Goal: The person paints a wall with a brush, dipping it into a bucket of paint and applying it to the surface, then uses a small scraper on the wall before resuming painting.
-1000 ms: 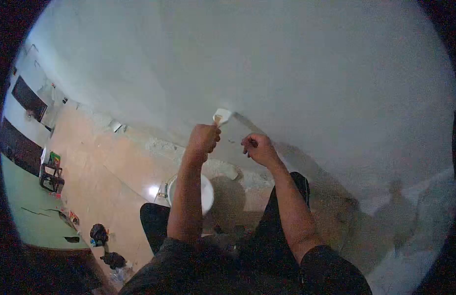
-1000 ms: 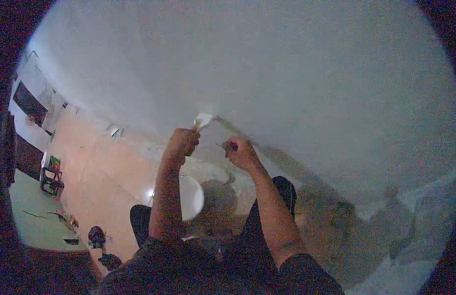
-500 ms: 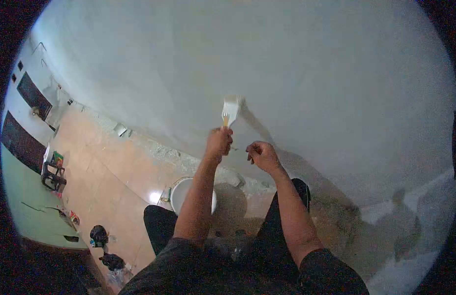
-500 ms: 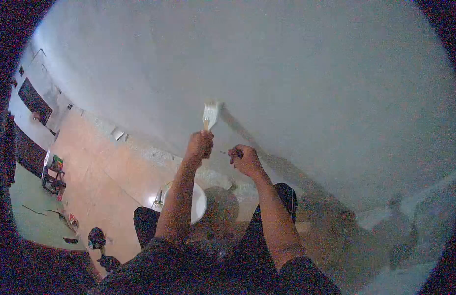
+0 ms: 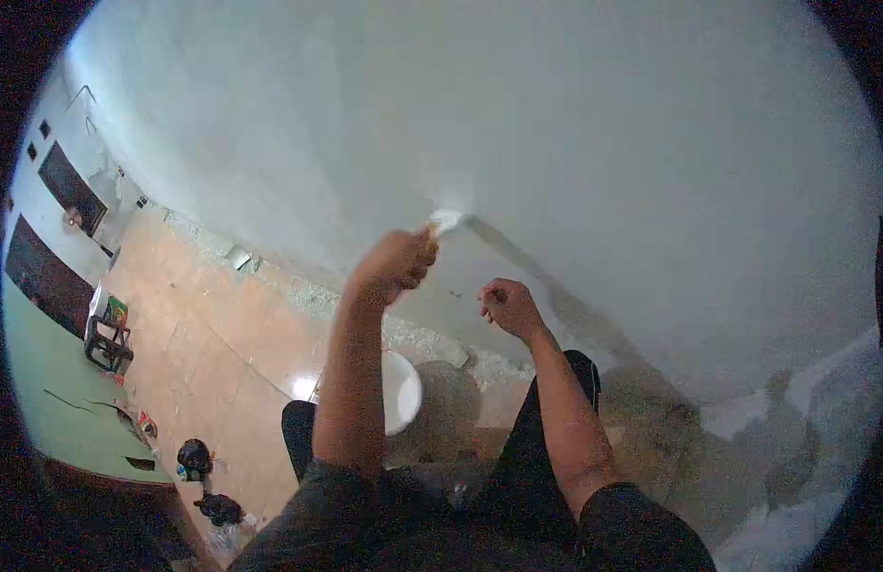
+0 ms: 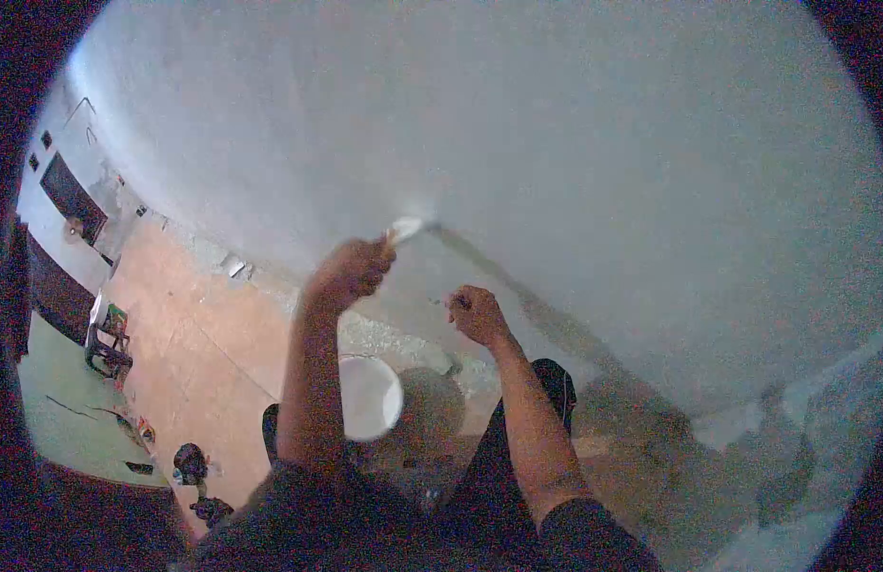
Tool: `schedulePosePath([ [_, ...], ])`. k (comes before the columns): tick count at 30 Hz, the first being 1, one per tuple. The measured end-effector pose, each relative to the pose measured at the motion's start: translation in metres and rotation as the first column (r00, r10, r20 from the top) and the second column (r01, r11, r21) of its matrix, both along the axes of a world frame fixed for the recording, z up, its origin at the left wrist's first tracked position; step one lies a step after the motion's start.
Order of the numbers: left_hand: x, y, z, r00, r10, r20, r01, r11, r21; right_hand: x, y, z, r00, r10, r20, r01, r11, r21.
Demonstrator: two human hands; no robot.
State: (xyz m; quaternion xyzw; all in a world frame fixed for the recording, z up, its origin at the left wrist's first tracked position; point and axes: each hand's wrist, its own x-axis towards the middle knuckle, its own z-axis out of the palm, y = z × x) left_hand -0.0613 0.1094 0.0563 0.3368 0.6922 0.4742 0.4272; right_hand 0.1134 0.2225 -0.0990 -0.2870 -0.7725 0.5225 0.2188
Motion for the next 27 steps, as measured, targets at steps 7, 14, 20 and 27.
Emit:
schedulePosePath([
  [7,-0.013,-0.008,0.101,1.000,-0.008,-0.004,0.008,0.973,0.230,-0.005,-0.002,-0.003,0.996,-0.017,-0.087,0.008,0.996,-0.093],
  [14,-0.004,-0.010,0.075,0.987,0.024,0.157,-0.072,0.950,0.304,-0.003,-0.001,-0.010,0.999,0.002,-0.051,-0.004,0.999,-0.032],
  [20,-0.004,0.038,-0.064,0.972,0.170,0.162,-0.196,0.968,0.156,-0.001,0.000,-0.015,0.999,-0.006,-0.053,0.002,0.997,-0.083],
  [27,0.015,0.033,-0.145,0.963,0.260,0.075,-0.258,0.965,-0.043,-0.011,0.009,-0.037,0.997,-0.004,-0.076,-0.004,0.995,-0.096],
])
